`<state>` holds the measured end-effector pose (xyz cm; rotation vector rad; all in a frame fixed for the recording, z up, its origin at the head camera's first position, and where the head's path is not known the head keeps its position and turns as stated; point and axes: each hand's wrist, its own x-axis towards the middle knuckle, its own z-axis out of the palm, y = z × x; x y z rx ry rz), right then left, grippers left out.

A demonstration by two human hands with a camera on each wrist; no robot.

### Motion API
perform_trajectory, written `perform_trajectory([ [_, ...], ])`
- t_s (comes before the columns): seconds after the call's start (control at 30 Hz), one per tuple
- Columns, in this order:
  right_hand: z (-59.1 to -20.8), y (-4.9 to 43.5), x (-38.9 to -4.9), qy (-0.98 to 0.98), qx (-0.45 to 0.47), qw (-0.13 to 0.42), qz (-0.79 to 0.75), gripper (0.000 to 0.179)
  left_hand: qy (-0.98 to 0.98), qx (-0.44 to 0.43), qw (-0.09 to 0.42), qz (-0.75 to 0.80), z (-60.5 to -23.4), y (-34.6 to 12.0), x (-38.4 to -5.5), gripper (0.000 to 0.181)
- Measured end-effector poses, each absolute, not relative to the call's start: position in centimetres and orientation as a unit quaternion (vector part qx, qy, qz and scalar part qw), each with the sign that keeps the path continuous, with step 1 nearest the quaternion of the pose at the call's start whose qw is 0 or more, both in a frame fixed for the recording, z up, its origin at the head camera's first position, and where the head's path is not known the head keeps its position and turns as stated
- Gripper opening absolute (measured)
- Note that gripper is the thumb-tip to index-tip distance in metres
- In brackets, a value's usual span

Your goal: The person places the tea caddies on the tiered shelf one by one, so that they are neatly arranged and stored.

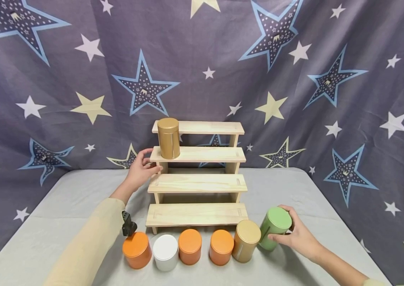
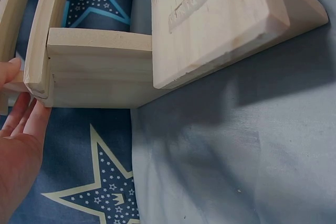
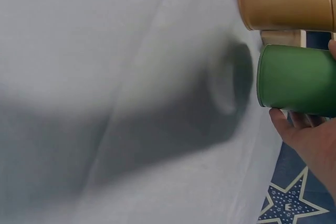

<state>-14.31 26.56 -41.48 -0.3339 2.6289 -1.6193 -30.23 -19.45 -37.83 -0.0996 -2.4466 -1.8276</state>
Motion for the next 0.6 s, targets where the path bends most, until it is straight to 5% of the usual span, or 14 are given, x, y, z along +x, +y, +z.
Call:
perform_trajectory([
  [0.6,-38.8,26.8,-15.5,0.857,-0.129,-0.044,-0.496,0.074,-0.798,-0.035,0.042,-0.6,-37.8,-19.5,-30.3,0.075],
])
